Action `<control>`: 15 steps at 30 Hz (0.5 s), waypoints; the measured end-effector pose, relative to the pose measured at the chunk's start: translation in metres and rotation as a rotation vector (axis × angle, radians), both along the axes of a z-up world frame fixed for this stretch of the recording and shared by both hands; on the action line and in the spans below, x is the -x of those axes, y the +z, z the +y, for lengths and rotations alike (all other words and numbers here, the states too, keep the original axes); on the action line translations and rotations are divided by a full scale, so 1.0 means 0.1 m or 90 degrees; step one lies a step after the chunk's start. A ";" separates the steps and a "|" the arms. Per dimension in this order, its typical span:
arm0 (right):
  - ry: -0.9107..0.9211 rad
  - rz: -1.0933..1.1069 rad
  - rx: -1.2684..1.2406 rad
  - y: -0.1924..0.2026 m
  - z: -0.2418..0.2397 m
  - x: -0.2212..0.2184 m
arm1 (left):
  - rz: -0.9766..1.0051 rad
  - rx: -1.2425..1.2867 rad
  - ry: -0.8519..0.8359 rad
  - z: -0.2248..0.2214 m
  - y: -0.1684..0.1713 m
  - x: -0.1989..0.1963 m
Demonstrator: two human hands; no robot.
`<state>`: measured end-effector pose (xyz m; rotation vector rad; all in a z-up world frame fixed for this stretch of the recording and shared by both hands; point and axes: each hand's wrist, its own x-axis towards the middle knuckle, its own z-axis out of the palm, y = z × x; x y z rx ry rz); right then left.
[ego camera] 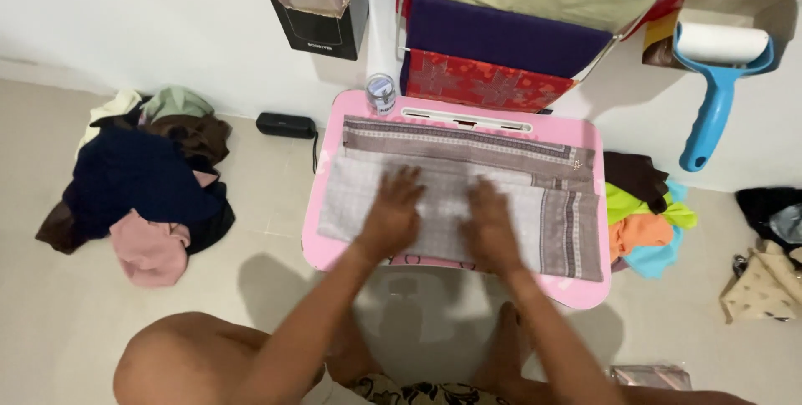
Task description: The person aligns and folds a grey cloth on a small pink table and then cleans it using a lint roller.
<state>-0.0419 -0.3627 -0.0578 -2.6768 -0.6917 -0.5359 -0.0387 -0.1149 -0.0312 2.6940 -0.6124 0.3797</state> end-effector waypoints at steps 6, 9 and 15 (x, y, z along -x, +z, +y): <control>-0.010 0.241 0.072 0.06 0.39 0.47 | -0.020 0.030 -0.007 -0.39 -0.30 0.26; -0.048 0.265 0.106 0.22 0.05 0.48 | -0.014 -0.011 -0.002 -0.38 -0.23 0.26; -0.242 0.311 0.087 0.10 -1.19 0.64 | -0.050 -0.030 0.018 -0.39 -0.28 0.27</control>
